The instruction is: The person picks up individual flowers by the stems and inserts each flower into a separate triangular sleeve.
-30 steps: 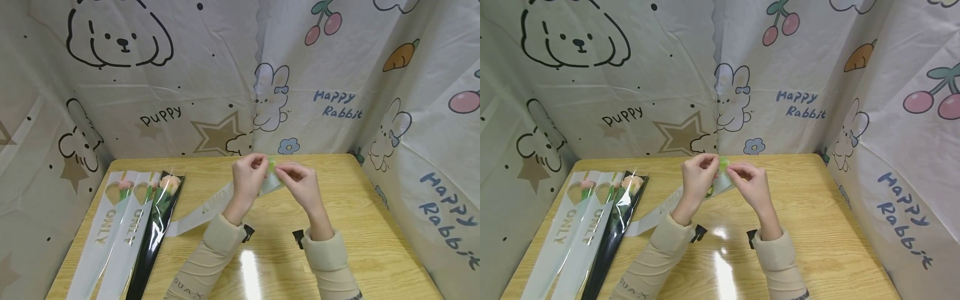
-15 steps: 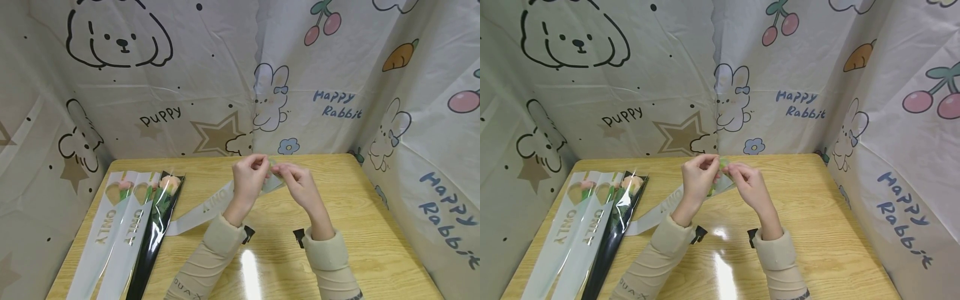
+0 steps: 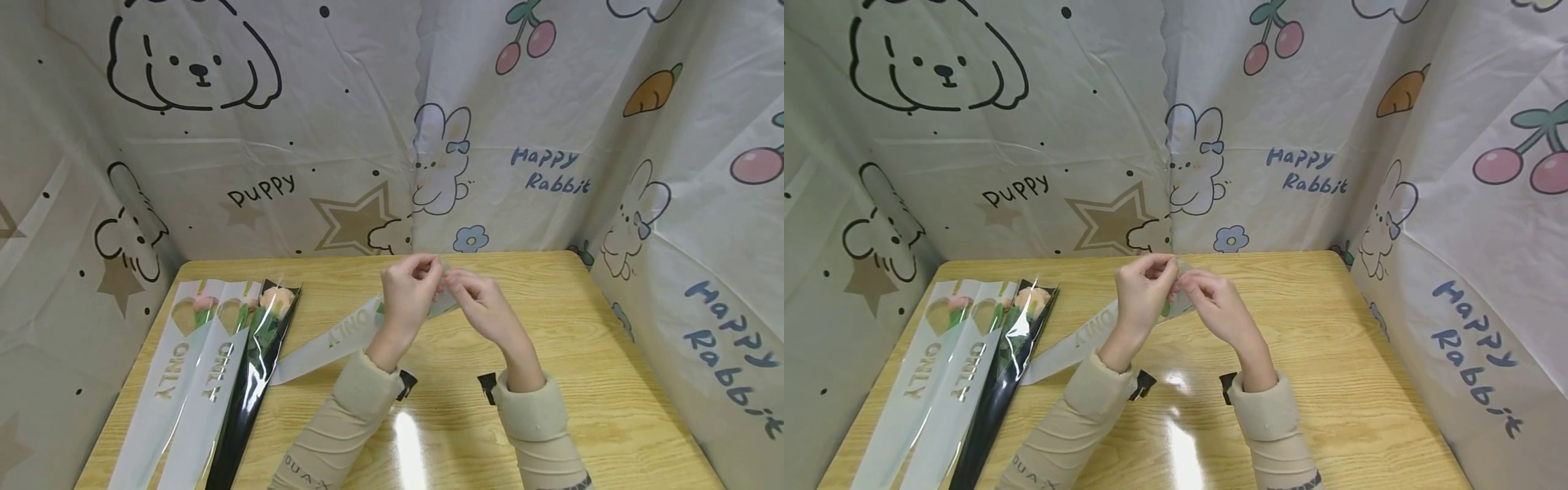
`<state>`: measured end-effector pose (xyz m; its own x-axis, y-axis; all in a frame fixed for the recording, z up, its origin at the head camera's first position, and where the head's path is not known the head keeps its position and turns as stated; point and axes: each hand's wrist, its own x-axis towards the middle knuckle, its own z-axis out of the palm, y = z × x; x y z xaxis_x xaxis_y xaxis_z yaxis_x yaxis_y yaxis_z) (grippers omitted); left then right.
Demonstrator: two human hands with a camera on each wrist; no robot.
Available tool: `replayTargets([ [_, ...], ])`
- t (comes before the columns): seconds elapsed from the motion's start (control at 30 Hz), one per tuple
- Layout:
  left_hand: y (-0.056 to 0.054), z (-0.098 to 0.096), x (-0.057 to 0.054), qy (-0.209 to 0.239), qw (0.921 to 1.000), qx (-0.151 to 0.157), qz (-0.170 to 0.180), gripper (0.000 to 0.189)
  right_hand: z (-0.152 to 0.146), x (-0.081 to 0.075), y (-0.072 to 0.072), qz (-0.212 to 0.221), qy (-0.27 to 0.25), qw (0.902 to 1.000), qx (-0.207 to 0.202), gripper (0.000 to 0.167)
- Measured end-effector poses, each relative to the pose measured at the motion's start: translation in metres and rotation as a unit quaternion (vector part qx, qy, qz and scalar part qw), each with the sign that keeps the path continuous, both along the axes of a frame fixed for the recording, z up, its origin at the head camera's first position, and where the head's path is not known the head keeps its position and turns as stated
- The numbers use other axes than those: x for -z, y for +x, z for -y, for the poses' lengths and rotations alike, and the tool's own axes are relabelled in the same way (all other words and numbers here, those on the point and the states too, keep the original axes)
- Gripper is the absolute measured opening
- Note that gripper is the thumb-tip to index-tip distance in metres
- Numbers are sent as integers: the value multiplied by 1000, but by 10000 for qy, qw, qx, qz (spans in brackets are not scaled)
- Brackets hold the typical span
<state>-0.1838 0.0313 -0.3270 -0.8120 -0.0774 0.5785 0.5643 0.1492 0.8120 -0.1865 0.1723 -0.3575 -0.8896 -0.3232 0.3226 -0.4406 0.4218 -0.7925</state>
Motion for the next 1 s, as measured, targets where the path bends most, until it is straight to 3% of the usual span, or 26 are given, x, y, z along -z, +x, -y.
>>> replayTargets([
  [0.17,2,0,-2,-49,10000,-15,-84,11,0,0,-1,46,-15,9998,-187,29],
  [0.37,-14,-3,23,-61,9999,-9,-91,10,0,1,-1,-4,-25,9997,-240,24],
  [0.5,-18,-3,30,-4,10000,67,-48,11,3,8,2,-618,-466,9962,402,19],
  [0.57,-18,-3,31,28,10000,94,-8,11,6,14,5,-1177,-1117,9808,1081,17],
  [0.6,-18,-4,31,48,9999,102,18,12,8,19,7,-1469,-1552,9660,1455,15],
  [0.73,-18,-5,32,56,9999,90,30,13,17,42,17,-2235,-3161,8872,2511,4],
  [0.77,-18,-6,32,57,9999,91,13,13,21,49,21,-2238,-3405,8745,2631,3],
  [0.8,-18,-6,32,57,9999,87,1,13,24,57,24,-2185,-3566,8680,2676,4],
  [0.83,-18,-7,33,54,10000,79,-19,13,29,65,27,-2083,-3668,8670,2654,5],
  [0.87,-18,-7,33,50,10000,72,-30,13,33,72,30,-1908,-3668,8720,2619,5],
  [1.0,-18,-8,32,72,9999,97,65,13,52,92,37,-1172,-3362,9033,2393,7],
])
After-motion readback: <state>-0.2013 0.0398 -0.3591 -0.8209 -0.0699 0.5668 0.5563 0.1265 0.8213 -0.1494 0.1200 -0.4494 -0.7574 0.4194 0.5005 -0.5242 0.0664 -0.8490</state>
